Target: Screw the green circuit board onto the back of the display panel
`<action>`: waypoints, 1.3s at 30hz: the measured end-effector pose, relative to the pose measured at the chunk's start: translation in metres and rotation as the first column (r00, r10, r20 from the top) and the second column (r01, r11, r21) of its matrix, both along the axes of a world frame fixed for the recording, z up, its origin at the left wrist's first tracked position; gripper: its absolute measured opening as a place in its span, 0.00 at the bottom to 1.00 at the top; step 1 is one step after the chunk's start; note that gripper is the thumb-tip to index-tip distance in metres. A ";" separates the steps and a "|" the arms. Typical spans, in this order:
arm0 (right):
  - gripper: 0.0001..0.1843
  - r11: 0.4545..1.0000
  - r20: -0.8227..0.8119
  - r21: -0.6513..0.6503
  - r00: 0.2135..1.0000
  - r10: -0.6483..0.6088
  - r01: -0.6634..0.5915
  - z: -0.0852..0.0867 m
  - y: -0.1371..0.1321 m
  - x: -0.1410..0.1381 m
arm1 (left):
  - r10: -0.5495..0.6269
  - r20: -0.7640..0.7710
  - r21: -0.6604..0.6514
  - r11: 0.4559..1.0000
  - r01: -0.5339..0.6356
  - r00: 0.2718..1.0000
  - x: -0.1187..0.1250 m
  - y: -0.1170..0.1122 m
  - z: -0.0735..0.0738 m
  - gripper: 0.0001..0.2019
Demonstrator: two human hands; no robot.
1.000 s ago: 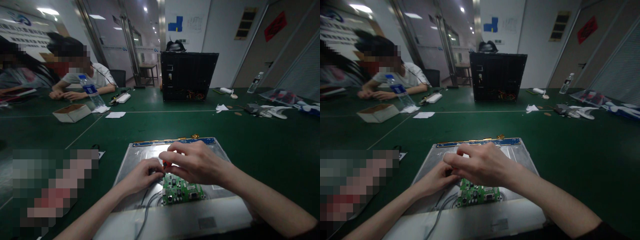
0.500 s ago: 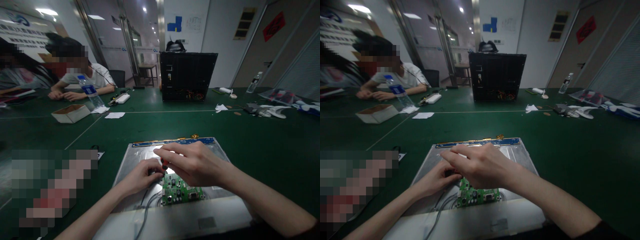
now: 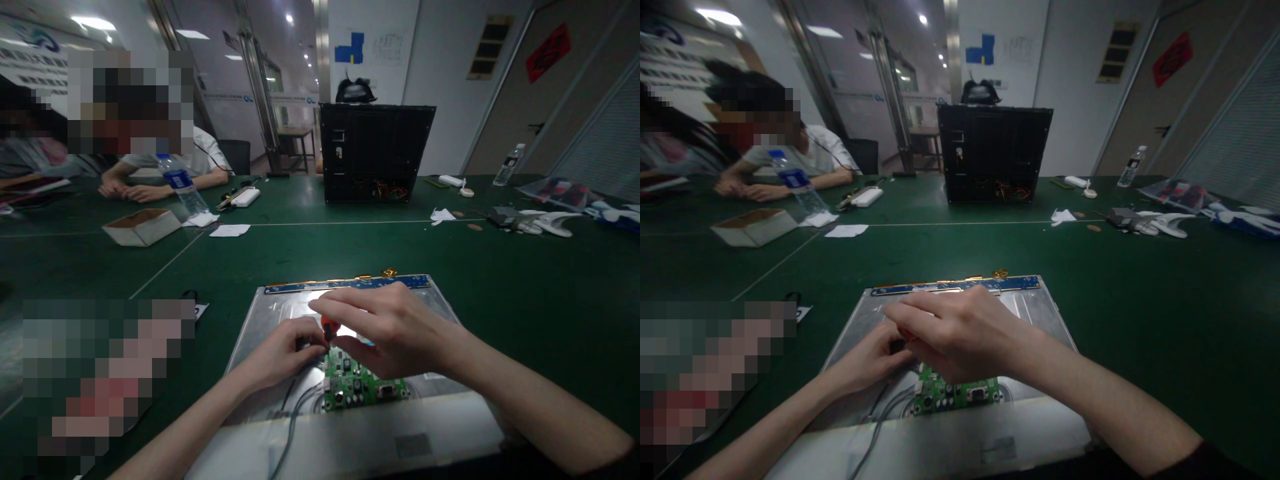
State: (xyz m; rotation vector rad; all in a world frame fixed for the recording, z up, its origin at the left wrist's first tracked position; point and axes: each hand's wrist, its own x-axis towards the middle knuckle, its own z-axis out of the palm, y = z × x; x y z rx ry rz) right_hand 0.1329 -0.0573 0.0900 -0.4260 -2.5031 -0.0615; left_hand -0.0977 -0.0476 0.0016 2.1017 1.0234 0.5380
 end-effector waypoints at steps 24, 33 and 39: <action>0.22 1.000 0.015 0.001 1.000 -0.006 0.006 -0.001 -0.001 0.001 | 0.025 -0.011 0.005 1.000 -0.025 1.000 0.000 -0.001 -0.002 0.05; 0.11 0.997 -0.011 0.068 0.999 -0.035 0.036 0.000 0.001 -0.001 | -0.020 0.021 0.010 1.000 0.019 1.000 -0.001 0.001 -0.002 0.06; 0.15 0.998 0.003 0.055 1.000 -0.030 0.030 -0.001 0.001 0.000 | -0.024 0.002 0.018 1.000 0.024 1.000 -0.002 0.001 -0.002 0.06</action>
